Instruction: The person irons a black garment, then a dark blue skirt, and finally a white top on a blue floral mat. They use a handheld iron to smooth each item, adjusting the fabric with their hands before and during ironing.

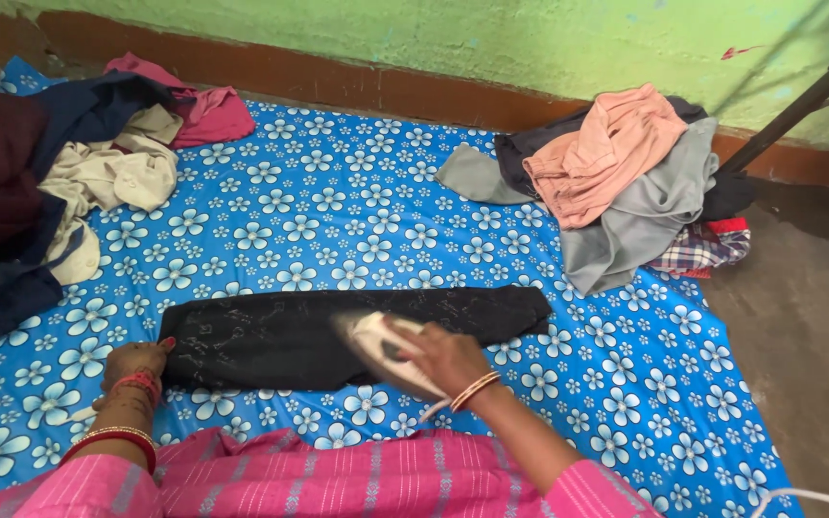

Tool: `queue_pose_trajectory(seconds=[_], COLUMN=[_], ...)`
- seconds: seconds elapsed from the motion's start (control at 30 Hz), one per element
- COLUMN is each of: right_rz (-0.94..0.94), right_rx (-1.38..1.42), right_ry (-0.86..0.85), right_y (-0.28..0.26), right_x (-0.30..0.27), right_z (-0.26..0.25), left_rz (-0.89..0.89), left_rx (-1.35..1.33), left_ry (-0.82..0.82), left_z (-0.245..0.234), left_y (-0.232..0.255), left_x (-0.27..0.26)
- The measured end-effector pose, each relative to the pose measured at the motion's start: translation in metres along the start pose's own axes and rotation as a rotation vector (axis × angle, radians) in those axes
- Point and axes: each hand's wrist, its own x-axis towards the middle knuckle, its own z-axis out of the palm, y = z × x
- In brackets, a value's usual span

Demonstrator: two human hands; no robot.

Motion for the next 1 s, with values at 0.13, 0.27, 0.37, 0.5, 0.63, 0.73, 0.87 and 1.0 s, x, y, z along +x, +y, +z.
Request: queue_pose_trajectory(seconds=[0.13,0.27,0.37,0.5,0.63,0.73,0.87,1.0], right_rz=[0.18,0.249,0.317,0.419,0.755,0.739,0.309,0.115], right_rx=[-0.026,0.012,0.064,0.144,0.1,-0.014,0.137,0.155], right_ry=[-0.189,-0.002,0.055,0.109,0.021,-0.035,0.152,0.019], right_y=[-0.002,0.03,0.053,0.073,0.075,0.061,0.036,0.005], right_x=[0.001,-0.004,-0.008,-0.017,-0.025,-0.025,-0.002,0.053], right_z=[0.002,0.001,-0.001,-0.015,-0.04,-0.057,-0.058,-0.024], left_rz=[-0.049,-0.064,-0.062,-0.07,-0.092,-0.085,-0.082,-0.075], left_rx=[-0.025,0.014,-0.017,-0.058,-0.053,-0.016,-0.002,0.02], left_ry=[-0.006,-0.015,0.006,-0.016,0.006,-0.003,-0.049,-0.067], left_z=[0.003,-0.001,-0.004,-0.01,-0.013,-0.019,-0.025,-0.03], left_y=[-0.001,0.0,0.003,0.005,0.013,0.019,0.017,0.017], left_x=[0.003,0.0,-0.01,-0.021,-0.031,-0.034,-0.041,-0.046])
